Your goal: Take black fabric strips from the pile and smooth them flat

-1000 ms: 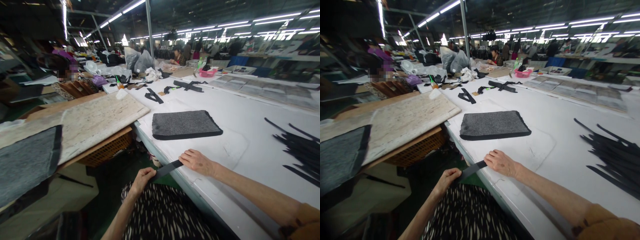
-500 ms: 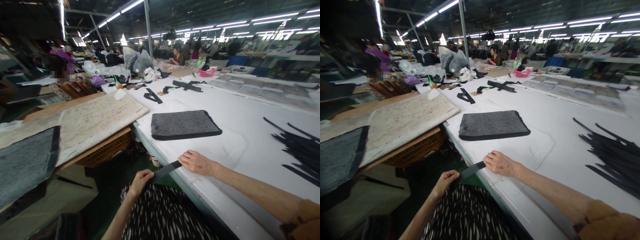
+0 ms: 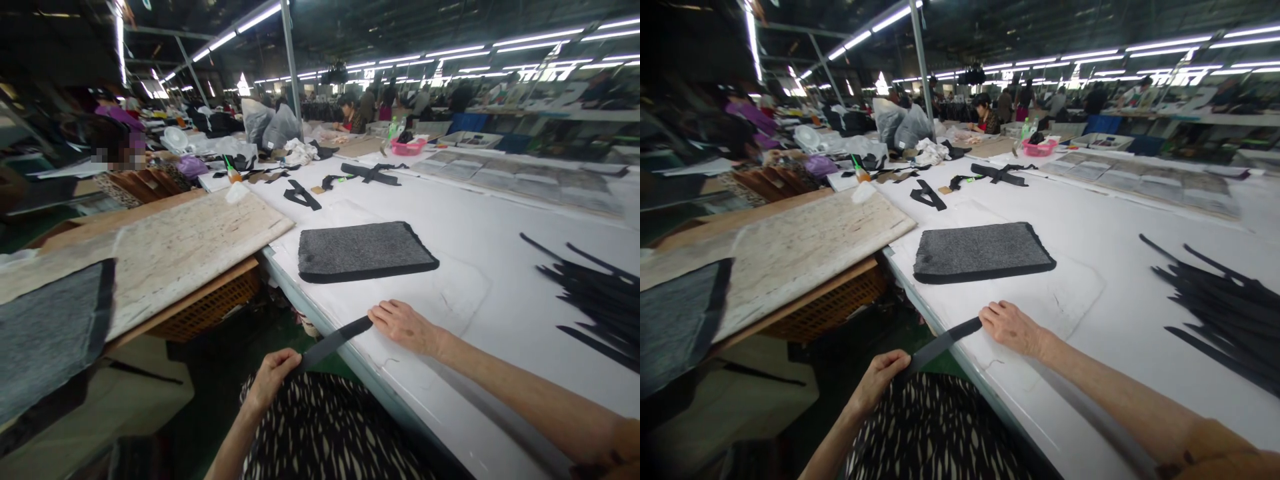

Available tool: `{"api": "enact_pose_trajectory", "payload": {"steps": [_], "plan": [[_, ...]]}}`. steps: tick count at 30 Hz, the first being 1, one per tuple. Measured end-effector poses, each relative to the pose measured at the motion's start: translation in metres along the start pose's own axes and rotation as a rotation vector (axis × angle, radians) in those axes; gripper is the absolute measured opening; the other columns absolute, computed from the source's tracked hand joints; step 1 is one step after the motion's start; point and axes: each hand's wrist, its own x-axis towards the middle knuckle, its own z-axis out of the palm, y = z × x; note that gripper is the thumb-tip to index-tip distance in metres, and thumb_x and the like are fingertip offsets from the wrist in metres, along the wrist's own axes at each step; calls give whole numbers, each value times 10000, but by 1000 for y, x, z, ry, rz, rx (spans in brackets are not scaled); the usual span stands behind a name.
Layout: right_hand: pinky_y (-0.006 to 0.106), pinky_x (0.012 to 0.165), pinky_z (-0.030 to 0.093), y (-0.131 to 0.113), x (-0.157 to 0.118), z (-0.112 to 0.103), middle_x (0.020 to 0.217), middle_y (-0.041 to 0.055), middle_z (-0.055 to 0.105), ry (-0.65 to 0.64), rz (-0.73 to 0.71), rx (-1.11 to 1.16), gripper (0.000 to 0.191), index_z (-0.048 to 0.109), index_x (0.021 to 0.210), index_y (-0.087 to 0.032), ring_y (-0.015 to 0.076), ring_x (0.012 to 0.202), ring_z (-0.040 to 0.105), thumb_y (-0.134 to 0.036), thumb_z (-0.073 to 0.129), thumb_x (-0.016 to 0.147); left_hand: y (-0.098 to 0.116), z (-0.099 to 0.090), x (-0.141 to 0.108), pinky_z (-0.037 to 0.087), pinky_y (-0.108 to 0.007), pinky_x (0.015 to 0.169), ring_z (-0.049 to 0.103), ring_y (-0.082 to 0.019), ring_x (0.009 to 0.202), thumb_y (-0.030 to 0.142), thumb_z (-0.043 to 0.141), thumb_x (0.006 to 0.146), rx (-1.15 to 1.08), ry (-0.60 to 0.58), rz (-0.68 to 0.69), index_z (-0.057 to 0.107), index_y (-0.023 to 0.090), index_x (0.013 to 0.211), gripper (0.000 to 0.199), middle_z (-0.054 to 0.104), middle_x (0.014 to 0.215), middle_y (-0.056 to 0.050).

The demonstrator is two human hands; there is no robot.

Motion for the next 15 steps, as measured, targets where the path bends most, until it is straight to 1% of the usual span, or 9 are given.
{"api": "enact_pose_trajectory", "payload": {"steps": [4, 7, 9, 11, 13, 15], "plan": [[304, 596, 359, -1, 0, 3, 854, 60, 569, -5, 10, -23, 240, 587, 837, -118, 173, 729, 471, 22, 393, 860, -1, -3, -4, 263, -232, 517, 330, -99, 546, 531, 656, 648, 13, 12, 16, 563, 152, 549, 402, 415, 531, 47], [299, 573, 359, -1, -2, 6, 813, 57, 560, -15, 76, -39, 223, 587, 819, -121, 176, 708, 472, 25, 419, 837, -4, -7, -6, 262, -230, 514, 323, -97, 542, 534, 644, 669, 10, 19, 14, 544, 154, 560, 407, 405, 536, 48], [298, 567, 367, 0, -4, 6, 780, 54, 552, -33, 163, -31, 224, 586, 804, -124, 178, 700, 476, 40, 433, 811, -5, -10, -7, 258, -229, 511, 319, -97, 541, 538, 638, 676, 3, 23, 8, 524, 157, 562, 414, 394, 531, 50], [291, 577, 387, 2, -4, 5, 771, 51, 553, -32, 270, 28, 244, 585, 800, -132, 176, 706, 485, 50, 423, 801, -1, -11, -10, 248, -227, 504, 306, -96, 536, 540, 635, 676, 1, 23, 7, 511, 160, 560, 417, 380, 525, 52], [277, 612, 416, 2, 1, -1, 816, 51, 572, 14, 389, 147, 280, 593, 849, -146, 168, 743, 503, 44, 389, 819, 7, -7, -12, 243, -228, 497, 301, -96, 532, 537, 633, 674, 12, 21, 22, 516, 163, 555, 409, 380, 528, 50], [264, 671, 437, 0, 14, -12, 892, 48, 594, 91, 488, 307, 321, 601, 924, -164, 157, 804, 524, 19, 346, 856, 19, 1, -14, 251, -231, 499, 315, -101, 536, 524, 628, 674, 29, 12, 55, 538, 164, 554, 391, 399, 539, 42]]}}
